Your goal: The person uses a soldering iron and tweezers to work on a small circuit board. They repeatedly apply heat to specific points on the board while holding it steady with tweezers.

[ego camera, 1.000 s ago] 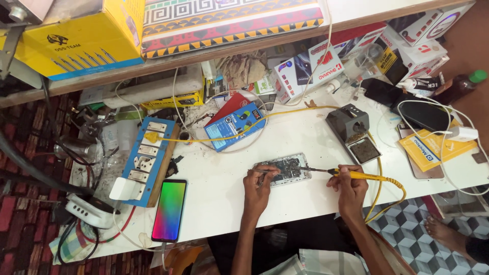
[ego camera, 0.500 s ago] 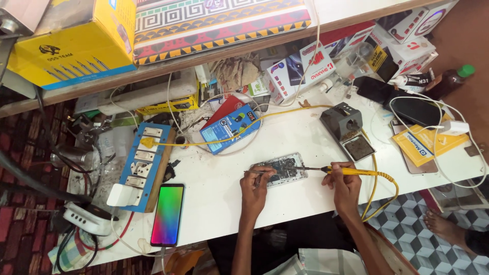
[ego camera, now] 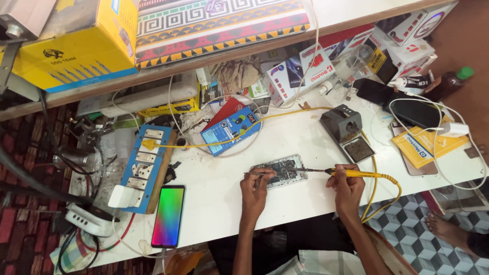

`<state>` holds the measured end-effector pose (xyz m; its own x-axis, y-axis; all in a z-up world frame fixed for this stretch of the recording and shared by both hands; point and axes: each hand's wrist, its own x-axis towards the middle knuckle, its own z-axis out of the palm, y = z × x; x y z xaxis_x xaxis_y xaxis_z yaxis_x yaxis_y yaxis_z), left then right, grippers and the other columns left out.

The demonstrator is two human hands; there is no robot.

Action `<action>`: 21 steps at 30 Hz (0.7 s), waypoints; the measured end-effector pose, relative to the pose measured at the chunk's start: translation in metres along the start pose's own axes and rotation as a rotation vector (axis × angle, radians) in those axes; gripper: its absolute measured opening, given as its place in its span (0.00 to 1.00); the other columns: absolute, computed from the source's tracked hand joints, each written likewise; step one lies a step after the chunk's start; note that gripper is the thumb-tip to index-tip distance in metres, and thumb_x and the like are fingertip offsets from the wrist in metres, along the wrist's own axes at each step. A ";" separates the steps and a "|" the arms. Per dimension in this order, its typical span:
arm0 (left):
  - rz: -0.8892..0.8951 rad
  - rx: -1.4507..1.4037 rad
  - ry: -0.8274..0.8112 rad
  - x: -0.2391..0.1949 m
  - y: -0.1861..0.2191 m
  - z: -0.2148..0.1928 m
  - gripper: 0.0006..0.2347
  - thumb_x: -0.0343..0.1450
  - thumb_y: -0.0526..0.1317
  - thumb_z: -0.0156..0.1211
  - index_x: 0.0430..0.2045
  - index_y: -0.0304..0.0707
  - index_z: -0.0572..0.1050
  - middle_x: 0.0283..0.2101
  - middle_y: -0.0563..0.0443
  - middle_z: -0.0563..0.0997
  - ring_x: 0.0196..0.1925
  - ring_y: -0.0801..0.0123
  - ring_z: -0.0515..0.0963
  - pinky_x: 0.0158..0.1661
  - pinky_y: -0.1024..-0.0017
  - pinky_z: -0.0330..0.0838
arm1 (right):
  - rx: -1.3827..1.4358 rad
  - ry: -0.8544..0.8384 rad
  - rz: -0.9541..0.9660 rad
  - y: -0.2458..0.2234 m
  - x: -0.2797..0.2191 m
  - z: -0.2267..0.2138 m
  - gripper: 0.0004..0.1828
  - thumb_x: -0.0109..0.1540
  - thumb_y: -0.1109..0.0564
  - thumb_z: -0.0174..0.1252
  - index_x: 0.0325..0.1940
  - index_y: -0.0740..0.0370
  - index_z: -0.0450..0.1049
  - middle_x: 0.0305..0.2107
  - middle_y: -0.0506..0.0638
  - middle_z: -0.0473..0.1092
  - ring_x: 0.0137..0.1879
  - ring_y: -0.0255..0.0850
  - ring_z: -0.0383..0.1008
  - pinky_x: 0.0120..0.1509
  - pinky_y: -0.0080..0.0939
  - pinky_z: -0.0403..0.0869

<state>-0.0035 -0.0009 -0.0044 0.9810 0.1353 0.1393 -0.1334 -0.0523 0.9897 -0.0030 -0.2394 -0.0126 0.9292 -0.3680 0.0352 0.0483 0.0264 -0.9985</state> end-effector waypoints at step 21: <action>0.060 -0.136 -0.036 0.001 0.000 0.001 0.04 0.76 0.30 0.56 0.39 0.31 0.79 0.40 0.48 0.86 0.40 0.83 0.83 0.41 0.80 0.76 | 0.036 0.004 -0.039 0.003 0.000 0.000 0.13 0.73 0.54 0.46 0.43 0.67 0.67 0.18 0.50 0.66 0.24 0.34 0.68 0.30 0.33 0.65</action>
<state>-0.0022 -0.0019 -0.0040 0.9747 0.1005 0.1999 -0.2078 0.0751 0.9753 -0.0034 -0.2395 -0.0161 0.9249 -0.3729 0.0741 0.0978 0.0450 -0.9942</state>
